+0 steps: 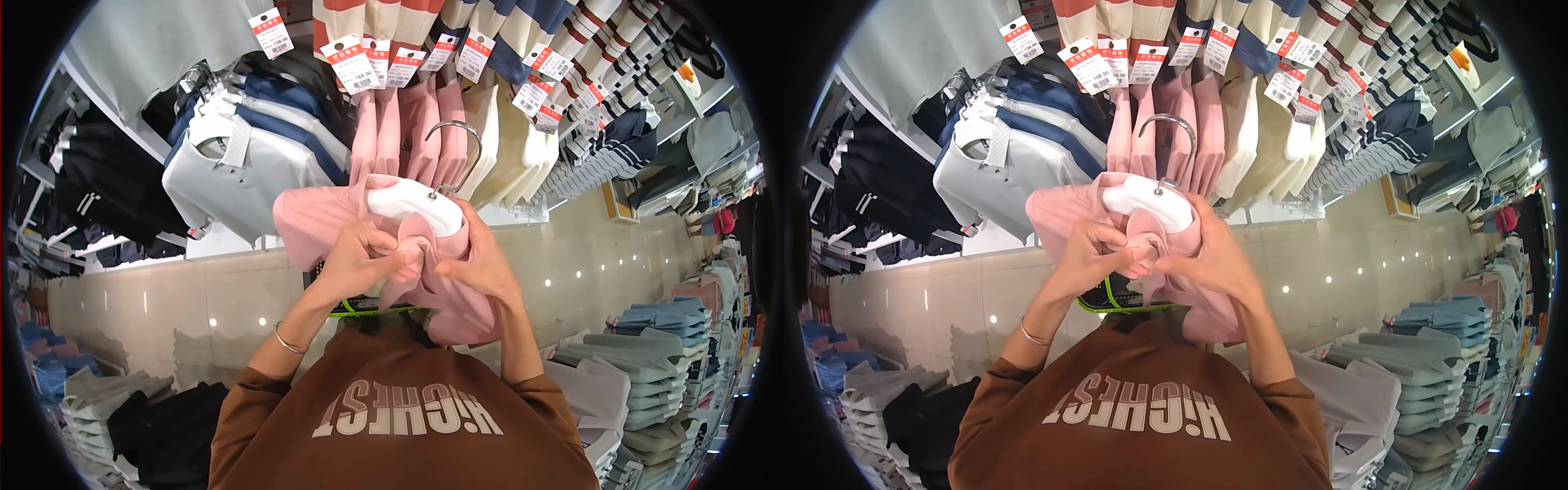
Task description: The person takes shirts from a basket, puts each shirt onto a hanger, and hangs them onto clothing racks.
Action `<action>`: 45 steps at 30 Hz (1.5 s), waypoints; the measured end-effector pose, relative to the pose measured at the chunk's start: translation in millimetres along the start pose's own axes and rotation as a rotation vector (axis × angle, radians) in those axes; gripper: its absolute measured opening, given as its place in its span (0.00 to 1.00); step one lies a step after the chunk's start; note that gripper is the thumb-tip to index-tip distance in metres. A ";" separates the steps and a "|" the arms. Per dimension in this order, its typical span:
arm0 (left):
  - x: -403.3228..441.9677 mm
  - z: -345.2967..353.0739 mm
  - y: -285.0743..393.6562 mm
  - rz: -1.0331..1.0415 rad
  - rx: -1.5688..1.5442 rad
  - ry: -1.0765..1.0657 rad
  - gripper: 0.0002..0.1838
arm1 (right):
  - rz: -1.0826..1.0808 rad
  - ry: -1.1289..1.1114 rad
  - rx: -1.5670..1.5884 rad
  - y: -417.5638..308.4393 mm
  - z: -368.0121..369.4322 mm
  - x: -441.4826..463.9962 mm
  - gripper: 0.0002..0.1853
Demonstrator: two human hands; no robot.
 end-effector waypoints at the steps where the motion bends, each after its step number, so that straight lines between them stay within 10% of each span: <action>1: 0.7 0.5 -0.5 0.012 0.007 0.007 0.07 | -0.040 0.009 -0.028 -3.5 3.1 -0.5 0.38; 45: -7.9 11.7 20.9 0.038 0.044 -0.095 0.10 | 0.024 -0.038 0.006 -18.1 4.1 1.4 0.38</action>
Point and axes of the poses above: each hand's wrist, its own x-axis towards the middle knuckle, its own z-axis out of the palm, y = z × x, the point moved 2 cm from there along x, towards the middle knuckle, and after that the axes turned 5 degrees about x, right-handed, at the moved point
